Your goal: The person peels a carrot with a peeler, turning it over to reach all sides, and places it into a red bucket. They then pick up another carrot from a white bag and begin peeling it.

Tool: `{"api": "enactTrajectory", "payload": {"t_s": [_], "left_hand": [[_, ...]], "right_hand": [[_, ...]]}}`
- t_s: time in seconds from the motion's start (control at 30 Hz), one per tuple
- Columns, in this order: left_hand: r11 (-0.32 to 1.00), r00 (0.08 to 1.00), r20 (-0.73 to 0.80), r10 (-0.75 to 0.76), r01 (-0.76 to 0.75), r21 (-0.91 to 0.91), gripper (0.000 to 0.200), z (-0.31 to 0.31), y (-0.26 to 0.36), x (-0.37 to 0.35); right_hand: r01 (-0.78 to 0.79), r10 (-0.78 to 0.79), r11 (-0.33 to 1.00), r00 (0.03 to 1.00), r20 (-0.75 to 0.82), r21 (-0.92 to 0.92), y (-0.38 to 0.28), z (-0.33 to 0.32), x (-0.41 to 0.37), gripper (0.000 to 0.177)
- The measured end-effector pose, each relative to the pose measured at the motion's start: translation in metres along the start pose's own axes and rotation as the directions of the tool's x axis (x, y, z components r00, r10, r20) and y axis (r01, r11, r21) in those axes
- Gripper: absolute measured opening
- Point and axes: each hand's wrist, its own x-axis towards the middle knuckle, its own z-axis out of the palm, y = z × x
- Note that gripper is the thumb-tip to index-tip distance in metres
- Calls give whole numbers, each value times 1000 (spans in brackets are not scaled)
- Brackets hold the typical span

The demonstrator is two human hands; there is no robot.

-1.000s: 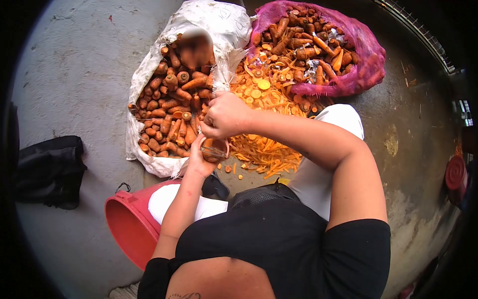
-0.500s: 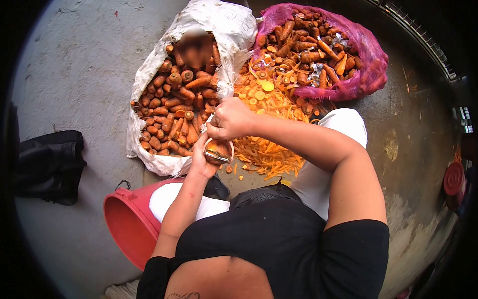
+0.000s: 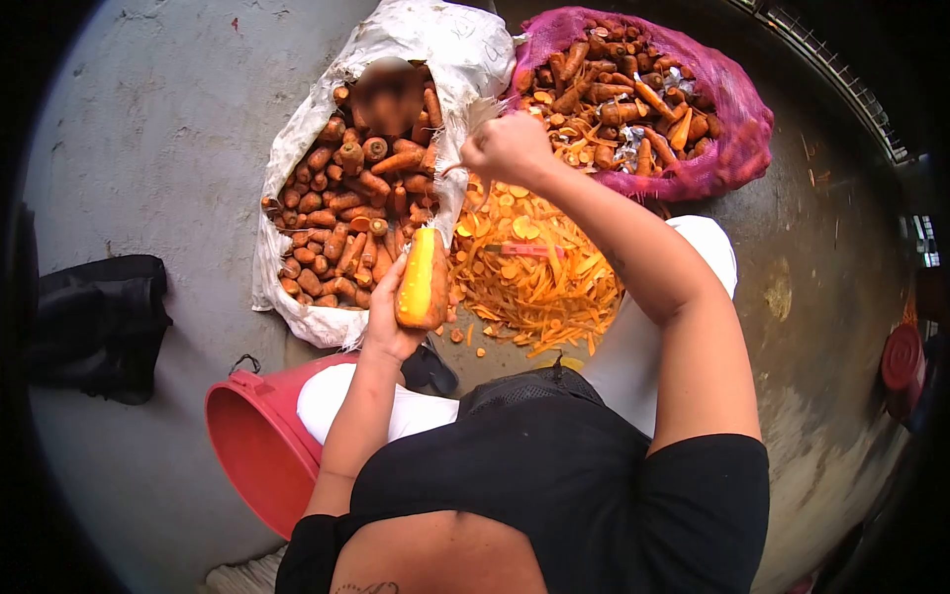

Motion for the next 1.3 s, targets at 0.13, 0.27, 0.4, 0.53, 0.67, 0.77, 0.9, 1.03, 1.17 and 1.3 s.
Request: {"api": "enactTrajectory", "payload": {"t_s": [0.13,0.27,0.4,0.53,0.67,0.77,0.9,1.03,1.17,1.3], "left_hand": [[998,992,-129,3,-12,-68,46,2,1,14],[985,984,-176,-35,3,-174,42,-5,-5,23],[985,975,-210,-76,41,-167,40,20,-6,16],[992,994,-96,-47,35,-121,45,11,-13,21],[993,994,-106,0,-13,-118,43,17,-12,19],[991,994,-97,48,-59,-120,40,22,-12,18],[999,998,39,42,-42,-7,43,11,-11,9],[1000,995,103,-13,10,27,46,16,-10,-10],[1000,988,152,16,-12,-26,47,18,-2,-14],[995,998,5,58,-58,-82,49,14,1,-3]], "right_hand": [[531,-449,820,828,-335,213,-24,20,-21,33],[640,-568,745,756,-326,189,-51,20,-51,32],[676,-608,722,721,-332,145,-55,25,-61,32],[652,-597,747,745,-298,130,-53,28,-61,32],[659,-603,739,741,-296,142,-49,27,-57,34],[641,-577,737,763,-293,217,-48,32,-56,34],[577,-493,771,808,-322,268,-38,38,-46,33],[434,-468,881,855,-221,-187,10,20,-5,43],[68,-86,994,973,-212,-91,25,28,2,43],[122,-100,988,971,-215,91,0,16,-6,41]]}}
